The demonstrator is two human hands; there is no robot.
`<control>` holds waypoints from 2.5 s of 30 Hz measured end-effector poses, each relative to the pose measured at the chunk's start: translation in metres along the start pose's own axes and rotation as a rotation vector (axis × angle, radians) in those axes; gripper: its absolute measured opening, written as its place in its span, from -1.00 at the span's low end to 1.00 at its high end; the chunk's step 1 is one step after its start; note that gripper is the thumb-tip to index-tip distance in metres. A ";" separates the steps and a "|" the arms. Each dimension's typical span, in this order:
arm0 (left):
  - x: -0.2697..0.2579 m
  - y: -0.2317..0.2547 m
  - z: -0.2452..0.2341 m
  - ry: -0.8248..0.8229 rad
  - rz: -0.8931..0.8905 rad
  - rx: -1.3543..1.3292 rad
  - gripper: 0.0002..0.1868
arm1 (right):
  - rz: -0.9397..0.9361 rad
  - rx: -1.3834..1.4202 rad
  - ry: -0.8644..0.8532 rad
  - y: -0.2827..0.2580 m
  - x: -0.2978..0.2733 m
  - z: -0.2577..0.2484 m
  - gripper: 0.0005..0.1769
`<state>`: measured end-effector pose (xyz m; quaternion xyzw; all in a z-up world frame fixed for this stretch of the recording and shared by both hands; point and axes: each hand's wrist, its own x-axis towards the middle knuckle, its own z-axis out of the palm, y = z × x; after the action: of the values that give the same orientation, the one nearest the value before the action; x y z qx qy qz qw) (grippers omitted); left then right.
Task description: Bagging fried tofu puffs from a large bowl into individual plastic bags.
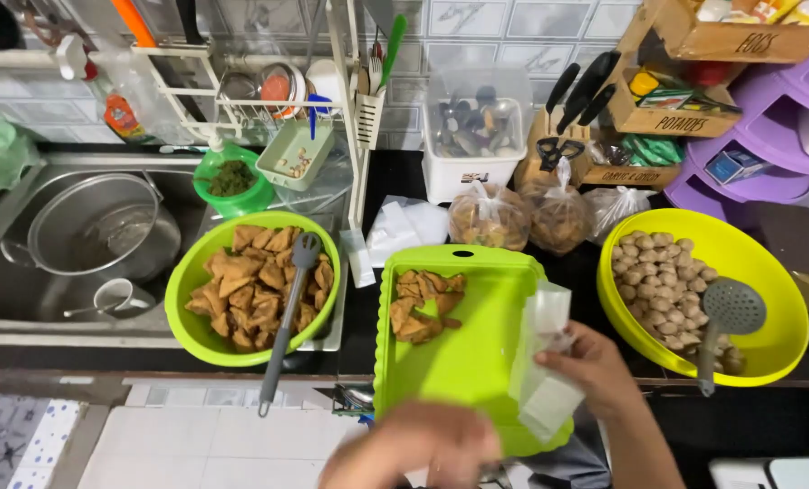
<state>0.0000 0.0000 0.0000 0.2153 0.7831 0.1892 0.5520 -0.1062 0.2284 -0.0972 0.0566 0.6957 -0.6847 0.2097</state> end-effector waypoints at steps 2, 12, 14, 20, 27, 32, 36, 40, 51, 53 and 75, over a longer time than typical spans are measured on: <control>-0.031 0.001 0.036 0.640 0.262 -0.365 -0.74 | 0.001 -0.014 -0.016 0.023 0.004 0.004 -0.52; 0.092 -0.052 0.093 1.134 0.207 -0.985 -0.80 | 0.003 -0.561 -0.279 0.041 -0.045 0.057 -0.77; 0.089 -0.047 0.094 1.081 0.147 -0.985 -0.85 | -0.036 -0.460 -0.371 0.051 -0.046 0.058 -0.65; 0.117 -0.081 0.111 1.174 0.135 -1.092 -0.93 | -0.139 -0.537 -0.461 0.063 -0.020 0.042 -0.58; 0.093 -0.147 0.125 1.543 -0.258 -0.610 -0.77 | -0.289 -0.044 0.227 0.038 0.007 0.008 -0.69; 0.056 -0.106 0.100 1.379 -0.257 -0.456 -0.50 | -0.389 -0.080 0.130 0.057 0.012 0.035 -0.60; 0.061 -0.096 0.090 1.496 -0.034 -0.133 -0.18 | -0.302 -0.328 -0.034 0.037 -0.008 0.070 -0.70; 0.071 -0.098 0.082 1.561 0.016 -0.079 -0.34 | -0.175 -0.427 -0.020 0.024 -0.016 0.090 -0.71; 0.065 -0.141 0.049 1.148 0.278 -1.612 -0.88 | -0.178 -1.069 -0.066 -0.007 -0.002 0.061 -0.27; 0.067 -0.151 0.045 1.108 0.363 -1.814 -0.87 | -0.250 -1.009 0.010 -0.007 -0.002 0.050 -0.34; 0.032 -0.095 0.059 0.888 0.013 -1.108 -0.25 | 0.406 -0.973 -0.262 -0.001 -0.037 0.156 -0.74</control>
<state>0.0340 -0.0588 -0.0948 -0.1900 0.7215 0.6326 0.2077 -0.0398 0.0838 -0.0785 0.0002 0.8754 -0.2305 0.4248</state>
